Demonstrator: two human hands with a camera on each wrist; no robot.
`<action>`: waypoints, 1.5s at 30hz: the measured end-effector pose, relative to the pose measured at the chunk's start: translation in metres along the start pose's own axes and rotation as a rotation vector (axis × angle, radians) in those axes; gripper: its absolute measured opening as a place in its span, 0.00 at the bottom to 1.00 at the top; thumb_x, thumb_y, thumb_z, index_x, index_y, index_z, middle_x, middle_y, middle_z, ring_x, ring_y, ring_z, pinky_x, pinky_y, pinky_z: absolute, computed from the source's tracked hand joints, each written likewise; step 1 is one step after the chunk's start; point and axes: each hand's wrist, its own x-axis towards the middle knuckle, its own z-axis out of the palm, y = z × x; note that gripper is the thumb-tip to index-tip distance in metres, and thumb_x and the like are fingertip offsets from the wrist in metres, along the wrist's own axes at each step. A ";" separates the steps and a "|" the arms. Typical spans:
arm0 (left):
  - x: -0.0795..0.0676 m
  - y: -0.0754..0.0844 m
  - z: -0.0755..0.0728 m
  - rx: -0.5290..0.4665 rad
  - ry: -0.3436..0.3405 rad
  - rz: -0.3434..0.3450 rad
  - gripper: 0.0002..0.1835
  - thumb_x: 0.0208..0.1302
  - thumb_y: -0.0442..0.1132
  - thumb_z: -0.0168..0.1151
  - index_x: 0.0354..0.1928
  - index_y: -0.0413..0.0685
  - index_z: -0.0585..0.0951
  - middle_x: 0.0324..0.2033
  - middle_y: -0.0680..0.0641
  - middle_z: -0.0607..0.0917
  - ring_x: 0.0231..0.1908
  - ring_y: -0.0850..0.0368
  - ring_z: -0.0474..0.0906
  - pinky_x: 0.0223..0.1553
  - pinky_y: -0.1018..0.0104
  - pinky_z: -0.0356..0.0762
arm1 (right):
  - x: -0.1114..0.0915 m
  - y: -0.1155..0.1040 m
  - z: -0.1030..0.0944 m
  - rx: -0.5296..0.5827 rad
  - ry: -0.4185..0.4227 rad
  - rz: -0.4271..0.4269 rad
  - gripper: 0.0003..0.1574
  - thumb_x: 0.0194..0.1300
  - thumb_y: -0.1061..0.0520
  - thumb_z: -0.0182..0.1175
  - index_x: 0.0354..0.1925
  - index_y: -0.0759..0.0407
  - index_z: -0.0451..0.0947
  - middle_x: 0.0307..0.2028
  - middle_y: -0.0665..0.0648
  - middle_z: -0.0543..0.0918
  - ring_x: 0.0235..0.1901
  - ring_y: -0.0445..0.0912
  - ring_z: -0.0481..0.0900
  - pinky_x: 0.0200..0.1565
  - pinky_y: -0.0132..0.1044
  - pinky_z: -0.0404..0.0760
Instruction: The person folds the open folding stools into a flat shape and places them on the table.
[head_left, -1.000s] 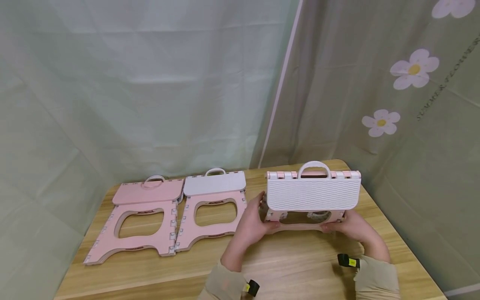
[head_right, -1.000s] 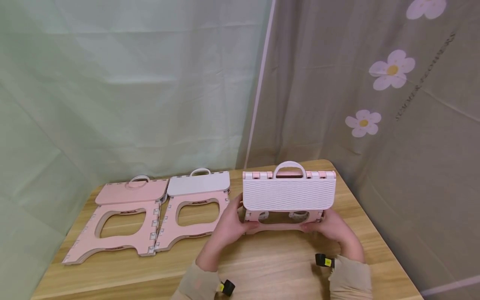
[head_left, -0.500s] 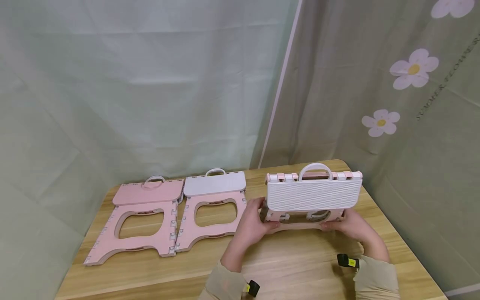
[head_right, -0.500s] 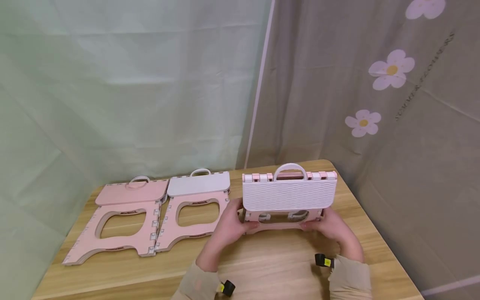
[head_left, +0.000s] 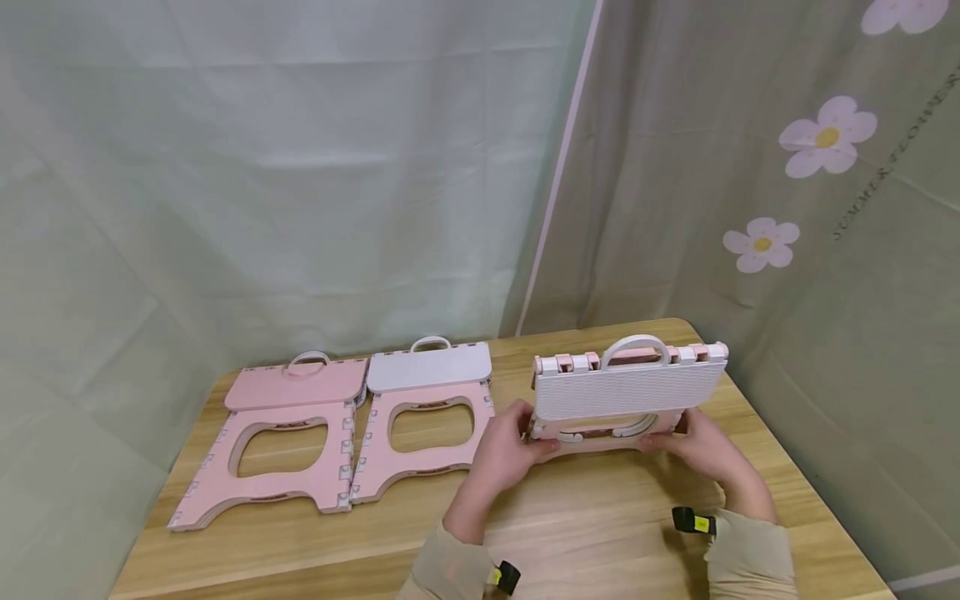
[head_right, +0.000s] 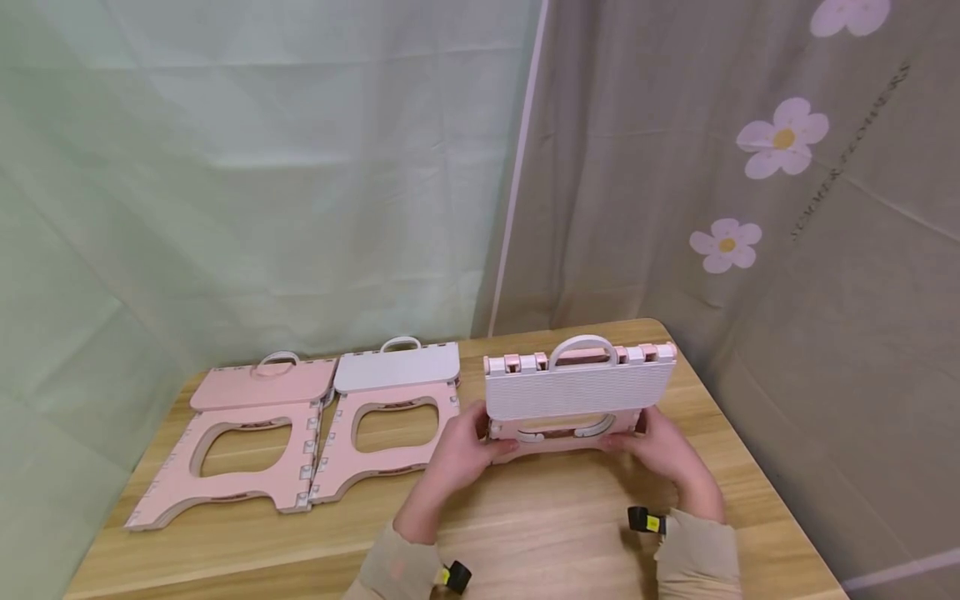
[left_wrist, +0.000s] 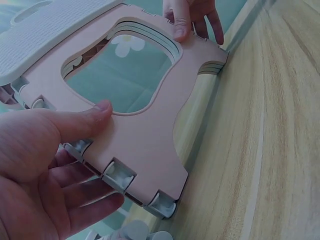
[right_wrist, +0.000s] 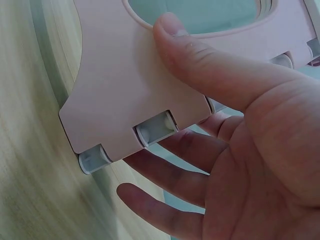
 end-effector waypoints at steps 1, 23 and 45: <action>0.000 0.000 0.000 -0.003 0.001 -0.002 0.22 0.58 0.44 0.85 0.49 0.48 0.84 0.40 0.53 0.87 0.37 0.58 0.78 0.39 0.61 0.76 | 0.000 0.000 0.000 -0.004 0.000 0.004 0.45 0.62 0.53 0.80 0.67 0.64 0.67 0.60 0.65 0.80 0.54 0.56 0.78 0.50 0.41 0.79; 0.001 -0.001 0.000 0.008 -0.014 -0.019 0.21 0.60 0.38 0.83 0.52 0.46 0.83 0.42 0.51 0.87 0.39 0.58 0.81 0.44 0.59 0.80 | -0.002 0.002 0.002 -0.034 -0.021 0.036 0.29 0.65 0.51 0.78 0.55 0.64 0.78 0.48 0.58 0.85 0.45 0.51 0.79 0.45 0.42 0.79; 0.002 -0.006 0.006 -0.081 0.038 -0.084 0.13 0.71 0.44 0.74 0.46 0.44 0.82 0.28 0.53 0.80 0.26 0.60 0.74 0.27 0.65 0.74 | -0.003 -0.003 0.003 0.120 -0.036 0.068 0.30 0.77 0.56 0.66 0.67 0.73 0.71 0.51 0.65 0.84 0.45 0.51 0.80 0.44 0.37 0.83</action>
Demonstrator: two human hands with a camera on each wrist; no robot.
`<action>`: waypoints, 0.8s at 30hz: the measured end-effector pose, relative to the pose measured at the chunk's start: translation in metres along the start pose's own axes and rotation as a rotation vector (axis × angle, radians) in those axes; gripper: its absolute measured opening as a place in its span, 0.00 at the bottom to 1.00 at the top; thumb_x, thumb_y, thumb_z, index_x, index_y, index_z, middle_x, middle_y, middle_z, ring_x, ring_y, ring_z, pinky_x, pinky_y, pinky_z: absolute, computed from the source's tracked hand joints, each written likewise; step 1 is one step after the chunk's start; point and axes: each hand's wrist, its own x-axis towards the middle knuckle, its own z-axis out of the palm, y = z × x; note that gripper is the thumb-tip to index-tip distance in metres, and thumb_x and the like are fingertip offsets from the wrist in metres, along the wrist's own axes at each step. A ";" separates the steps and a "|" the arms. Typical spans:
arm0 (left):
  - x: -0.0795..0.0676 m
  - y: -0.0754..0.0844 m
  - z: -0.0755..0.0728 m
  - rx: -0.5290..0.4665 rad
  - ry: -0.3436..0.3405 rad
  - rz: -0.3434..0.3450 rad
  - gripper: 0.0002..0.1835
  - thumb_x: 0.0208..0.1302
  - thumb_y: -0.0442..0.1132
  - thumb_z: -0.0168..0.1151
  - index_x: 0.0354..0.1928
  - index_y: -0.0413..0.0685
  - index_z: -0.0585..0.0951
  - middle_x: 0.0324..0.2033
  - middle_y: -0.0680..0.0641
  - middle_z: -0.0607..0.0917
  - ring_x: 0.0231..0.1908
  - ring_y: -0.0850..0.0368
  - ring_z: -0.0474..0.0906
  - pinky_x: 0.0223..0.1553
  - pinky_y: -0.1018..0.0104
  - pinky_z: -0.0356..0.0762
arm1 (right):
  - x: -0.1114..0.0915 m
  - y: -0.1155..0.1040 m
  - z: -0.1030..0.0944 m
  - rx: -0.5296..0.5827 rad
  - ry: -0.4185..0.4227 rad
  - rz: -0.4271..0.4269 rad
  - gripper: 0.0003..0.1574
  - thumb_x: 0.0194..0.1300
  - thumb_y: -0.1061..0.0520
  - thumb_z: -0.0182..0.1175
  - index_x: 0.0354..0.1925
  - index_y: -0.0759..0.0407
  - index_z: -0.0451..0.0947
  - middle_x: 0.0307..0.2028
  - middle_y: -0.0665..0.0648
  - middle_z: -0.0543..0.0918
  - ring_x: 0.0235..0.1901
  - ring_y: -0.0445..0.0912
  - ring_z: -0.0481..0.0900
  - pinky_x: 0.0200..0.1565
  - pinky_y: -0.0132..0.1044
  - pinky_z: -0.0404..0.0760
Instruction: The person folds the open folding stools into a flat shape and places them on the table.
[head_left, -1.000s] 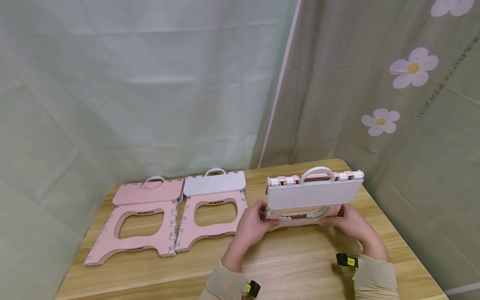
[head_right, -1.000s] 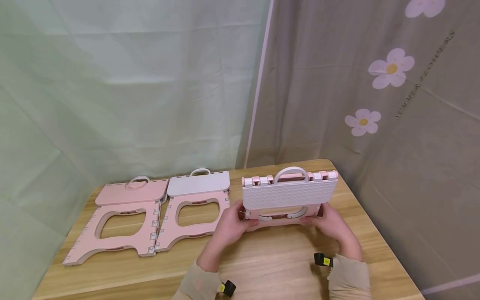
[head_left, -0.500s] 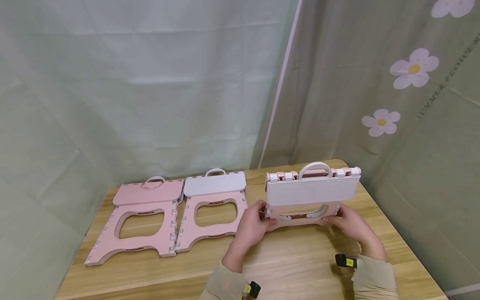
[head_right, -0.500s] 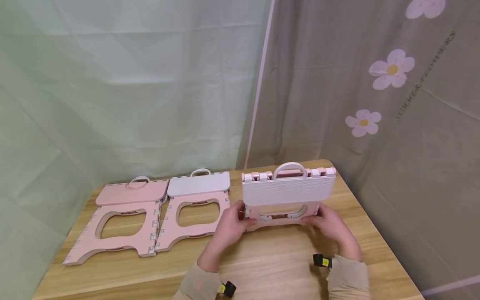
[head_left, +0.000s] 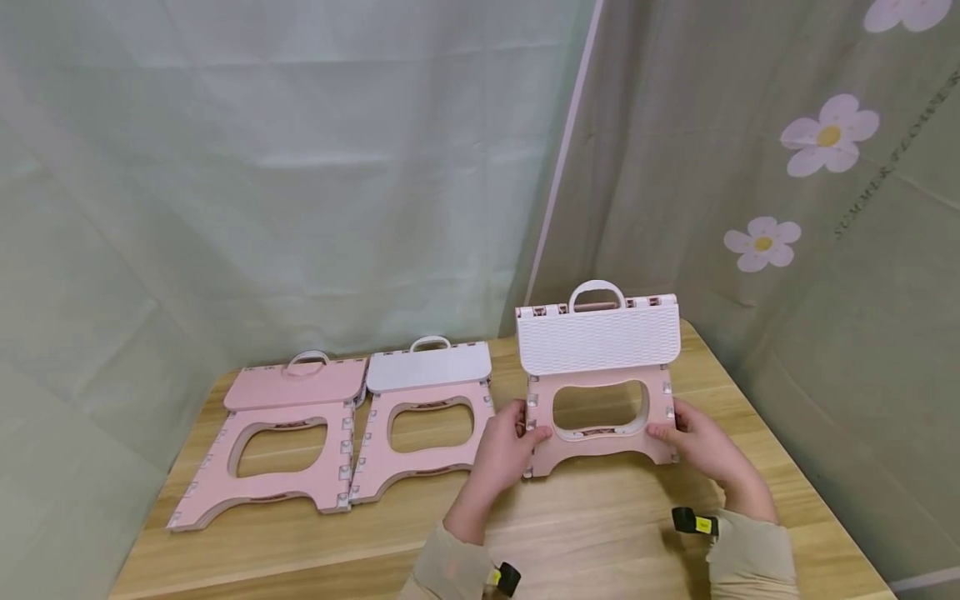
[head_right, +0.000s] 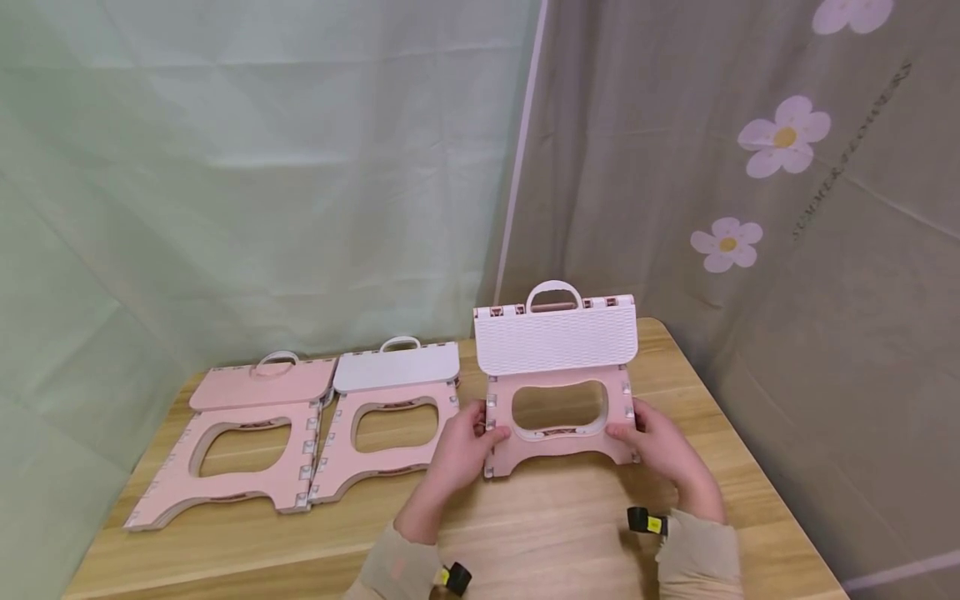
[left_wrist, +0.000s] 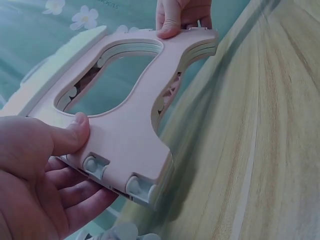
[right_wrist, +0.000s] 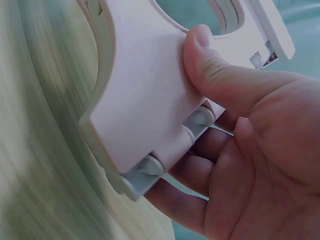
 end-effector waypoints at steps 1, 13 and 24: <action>0.000 0.000 0.001 -0.013 -0.003 -0.012 0.13 0.71 0.44 0.74 0.46 0.44 0.81 0.28 0.53 0.80 0.26 0.60 0.74 0.27 0.65 0.74 | 0.000 0.000 0.000 0.020 -0.004 0.007 0.32 0.77 0.56 0.66 0.69 0.73 0.70 0.52 0.66 0.84 0.46 0.51 0.81 0.44 0.37 0.83; 0.001 -0.002 0.008 -0.183 -0.008 -0.108 0.33 0.74 0.41 0.71 0.71 0.26 0.72 0.45 0.44 0.88 0.41 0.57 0.84 0.42 0.63 0.86 | 0.010 -0.004 0.012 0.238 0.081 0.172 0.34 0.85 0.51 0.56 0.70 0.78 0.65 0.40 0.56 0.82 0.34 0.42 0.81 0.37 0.34 0.82; -0.002 -0.004 0.010 0.007 -0.079 -0.113 0.39 0.70 0.37 0.74 0.77 0.34 0.69 0.59 0.38 0.85 0.58 0.48 0.80 0.62 0.48 0.79 | 0.024 -0.003 0.023 0.109 0.102 0.381 0.53 0.83 0.32 0.50 0.78 0.76 0.60 0.62 0.72 0.77 0.54 0.56 0.75 0.59 0.49 0.73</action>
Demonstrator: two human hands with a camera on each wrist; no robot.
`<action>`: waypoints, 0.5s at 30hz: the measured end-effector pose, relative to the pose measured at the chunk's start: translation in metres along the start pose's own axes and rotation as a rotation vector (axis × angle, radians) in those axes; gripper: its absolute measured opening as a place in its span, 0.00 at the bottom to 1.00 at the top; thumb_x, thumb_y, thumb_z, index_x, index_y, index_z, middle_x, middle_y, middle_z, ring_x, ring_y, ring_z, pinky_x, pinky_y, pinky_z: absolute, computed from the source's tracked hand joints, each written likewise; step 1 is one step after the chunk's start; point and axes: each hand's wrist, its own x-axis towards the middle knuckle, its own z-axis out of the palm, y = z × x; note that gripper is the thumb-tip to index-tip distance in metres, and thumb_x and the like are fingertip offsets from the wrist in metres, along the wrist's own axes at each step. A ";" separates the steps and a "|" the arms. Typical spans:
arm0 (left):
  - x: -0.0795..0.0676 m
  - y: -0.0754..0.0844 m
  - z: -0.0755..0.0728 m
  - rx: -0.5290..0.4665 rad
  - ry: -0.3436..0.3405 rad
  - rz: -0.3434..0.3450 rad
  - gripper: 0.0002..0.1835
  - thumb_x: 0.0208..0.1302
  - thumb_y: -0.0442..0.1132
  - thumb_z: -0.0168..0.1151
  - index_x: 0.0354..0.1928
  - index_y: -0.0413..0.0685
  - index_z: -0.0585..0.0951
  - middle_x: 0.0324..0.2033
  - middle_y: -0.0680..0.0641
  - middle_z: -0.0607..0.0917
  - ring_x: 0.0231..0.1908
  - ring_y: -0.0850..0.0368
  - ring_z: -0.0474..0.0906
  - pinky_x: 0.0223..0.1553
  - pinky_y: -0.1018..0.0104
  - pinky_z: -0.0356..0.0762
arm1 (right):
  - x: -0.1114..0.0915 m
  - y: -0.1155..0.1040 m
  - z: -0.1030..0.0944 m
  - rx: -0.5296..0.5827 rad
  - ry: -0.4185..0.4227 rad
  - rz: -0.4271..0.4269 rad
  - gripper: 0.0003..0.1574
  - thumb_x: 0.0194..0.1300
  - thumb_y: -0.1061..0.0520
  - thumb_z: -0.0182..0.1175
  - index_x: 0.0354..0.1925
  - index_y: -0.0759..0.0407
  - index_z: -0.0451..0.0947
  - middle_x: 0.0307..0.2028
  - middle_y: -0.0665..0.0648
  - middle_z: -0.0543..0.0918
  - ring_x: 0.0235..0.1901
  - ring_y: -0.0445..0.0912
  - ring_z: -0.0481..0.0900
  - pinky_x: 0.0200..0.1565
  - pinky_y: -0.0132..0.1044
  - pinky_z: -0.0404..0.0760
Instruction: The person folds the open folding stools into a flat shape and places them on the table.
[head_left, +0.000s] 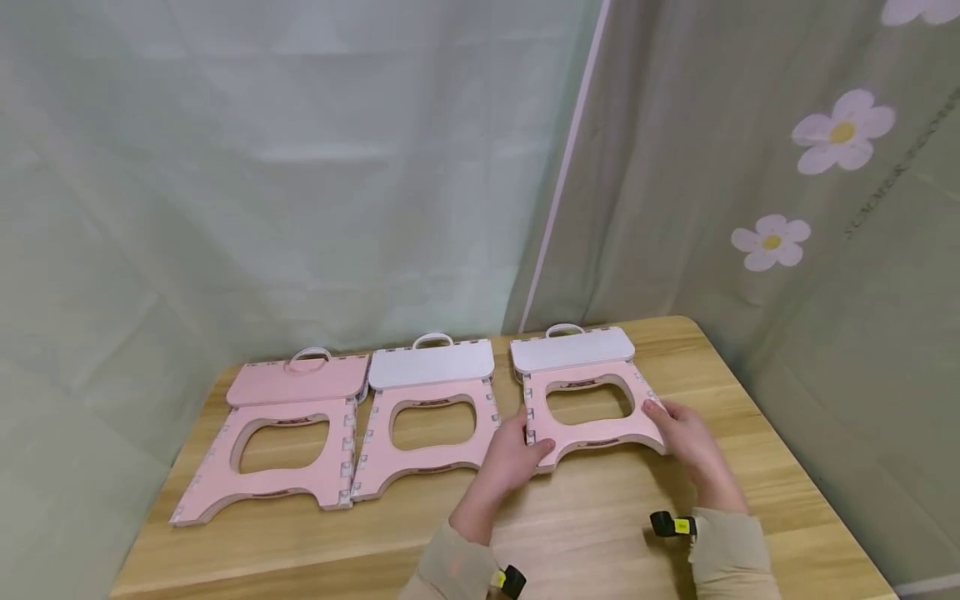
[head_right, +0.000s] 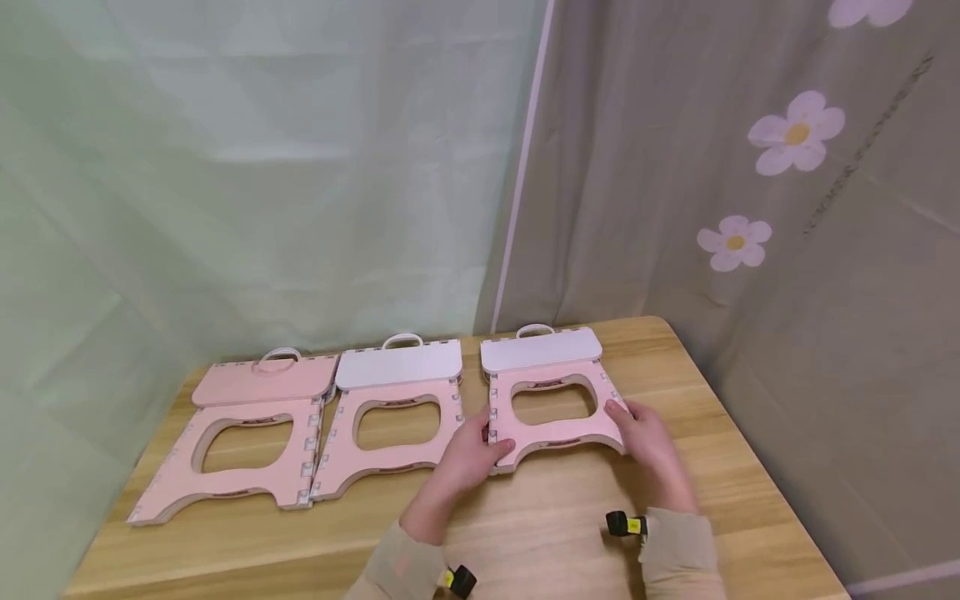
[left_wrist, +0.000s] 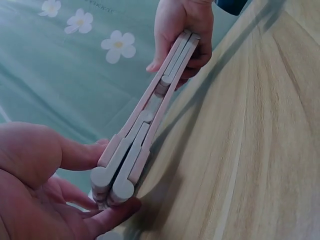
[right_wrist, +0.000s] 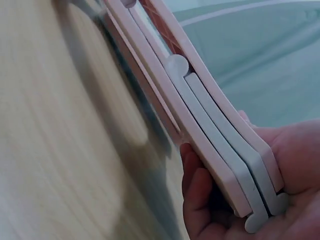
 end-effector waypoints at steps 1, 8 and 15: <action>-0.001 0.000 0.001 0.016 -0.005 -0.001 0.39 0.70 0.37 0.73 0.78 0.33 0.68 0.61 0.36 0.84 0.60 0.46 0.80 0.64 0.46 0.77 | 0.000 0.001 0.001 0.000 -0.007 0.015 0.54 0.82 0.31 0.50 0.79 0.75 0.58 0.65 0.73 0.75 0.57 0.58 0.73 0.62 0.53 0.71; -0.007 0.005 0.001 0.093 -0.003 0.000 0.43 0.73 0.39 0.70 0.77 0.21 0.60 0.71 0.25 0.71 0.73 0.31 0.67 0.73 0.40 0.65 | 0.004 0.006 0.006 0.031 -0.021 0.018 0.55 0.83 0.31 0.49 0.81 0.73 0.53 0.77 0.76 0.63 0.69 0.63 0.64 0.75 0.62 0.57; -0.007 0.012 0.000 0.117 -0.027 -0.003 0.42 0.74 0.37 0.69 0.78 0.22 0.59 0.76 0.24 0.63 0.77 0.29 0.59 0.76 0.39 0.58 | 0.007 0.002 0.005 0.002 -0.032 -0.043 0.49 0.86 0.38 0.49 0.82 0.71 0.51 0.80 0.75 0.55 0.80 0.66 0.53 0.78 0.63 0.51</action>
